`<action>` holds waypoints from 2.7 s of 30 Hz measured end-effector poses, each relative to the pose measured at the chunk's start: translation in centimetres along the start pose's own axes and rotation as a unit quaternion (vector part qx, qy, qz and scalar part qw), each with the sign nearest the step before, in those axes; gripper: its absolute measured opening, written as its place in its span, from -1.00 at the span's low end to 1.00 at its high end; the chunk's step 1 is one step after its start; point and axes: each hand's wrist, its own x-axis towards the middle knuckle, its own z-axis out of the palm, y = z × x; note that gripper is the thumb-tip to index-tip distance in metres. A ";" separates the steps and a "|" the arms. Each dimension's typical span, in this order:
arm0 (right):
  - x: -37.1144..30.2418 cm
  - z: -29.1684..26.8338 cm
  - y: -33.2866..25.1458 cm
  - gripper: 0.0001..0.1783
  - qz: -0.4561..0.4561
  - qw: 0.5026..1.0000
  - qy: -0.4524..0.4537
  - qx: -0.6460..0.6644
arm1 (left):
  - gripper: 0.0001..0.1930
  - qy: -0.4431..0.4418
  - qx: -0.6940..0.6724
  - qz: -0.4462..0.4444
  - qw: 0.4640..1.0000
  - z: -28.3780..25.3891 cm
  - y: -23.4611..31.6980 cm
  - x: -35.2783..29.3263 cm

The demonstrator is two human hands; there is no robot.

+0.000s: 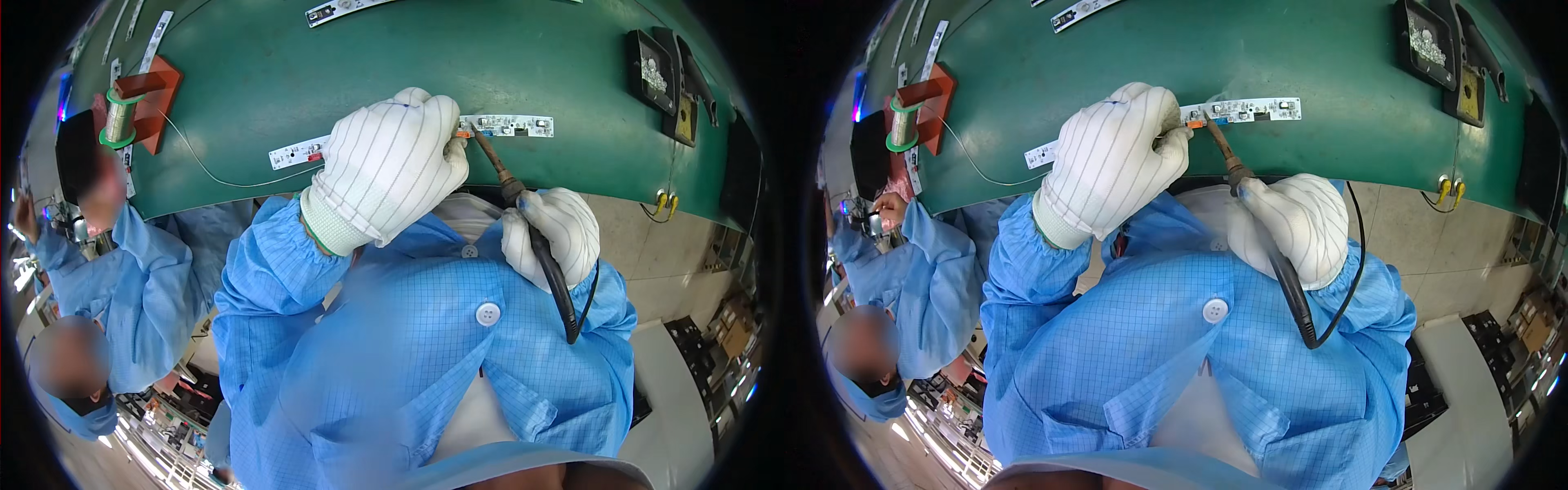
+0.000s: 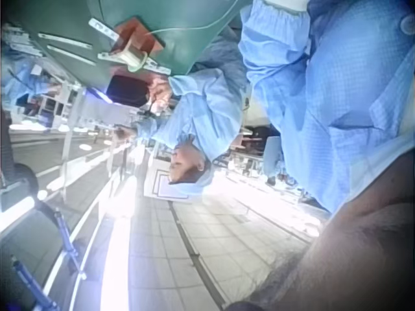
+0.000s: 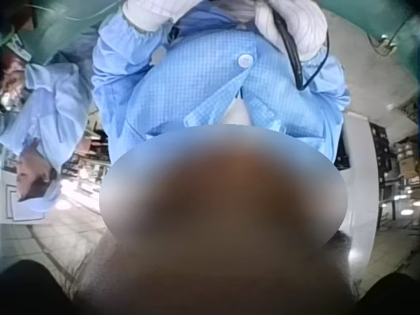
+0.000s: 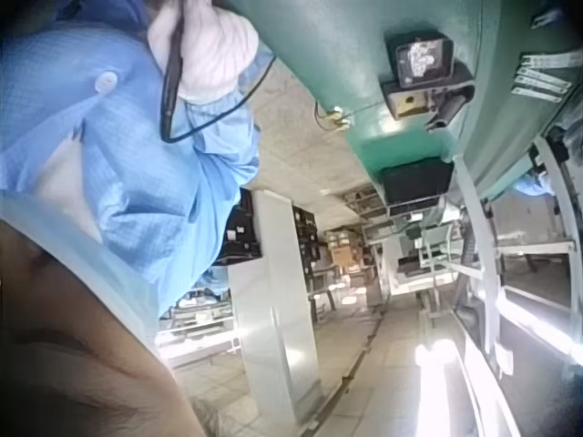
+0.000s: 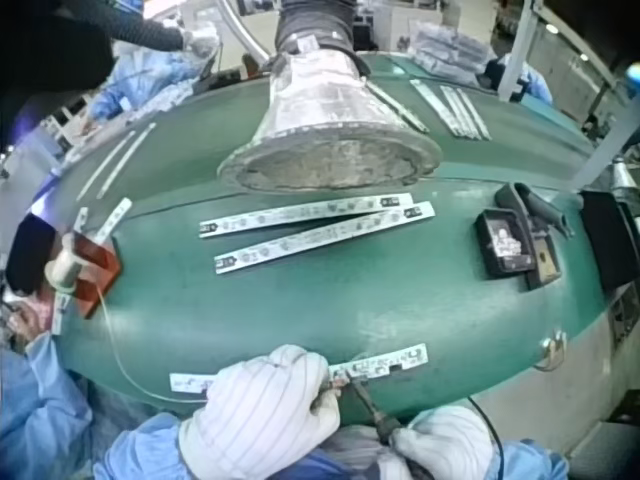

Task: Soldering electronic components onto narrow circuit boards at a manual assembly station.

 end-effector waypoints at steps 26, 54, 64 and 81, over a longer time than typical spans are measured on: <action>0.3 -0.8 -0.4 -0.68 0.042 0.996 0.080 0.012 | -0.87 0.001 0.014 0.027 1.000 -0.2 -0.1 0.8; 5.3 -18.0 10.5 -0.54 0.446 0.749 0.410 0.268 | -0.89 0.218 -0.122 -0.137 0.959 -8.3 4.6 3.7; 28.7 -11.2 19.1 -0.38 0.300 0.904 -0.031 -0.303 | -0.91 0.257 0.237 -0.054 0.935 -13.1 -8.8 2.8; 43.1 4.1 36.8 -0.28 0.289 0.839 -0.233 -0.399 | -0.57 0.007 0.006 -0.161 0.987 -9.0 -20.9 29.0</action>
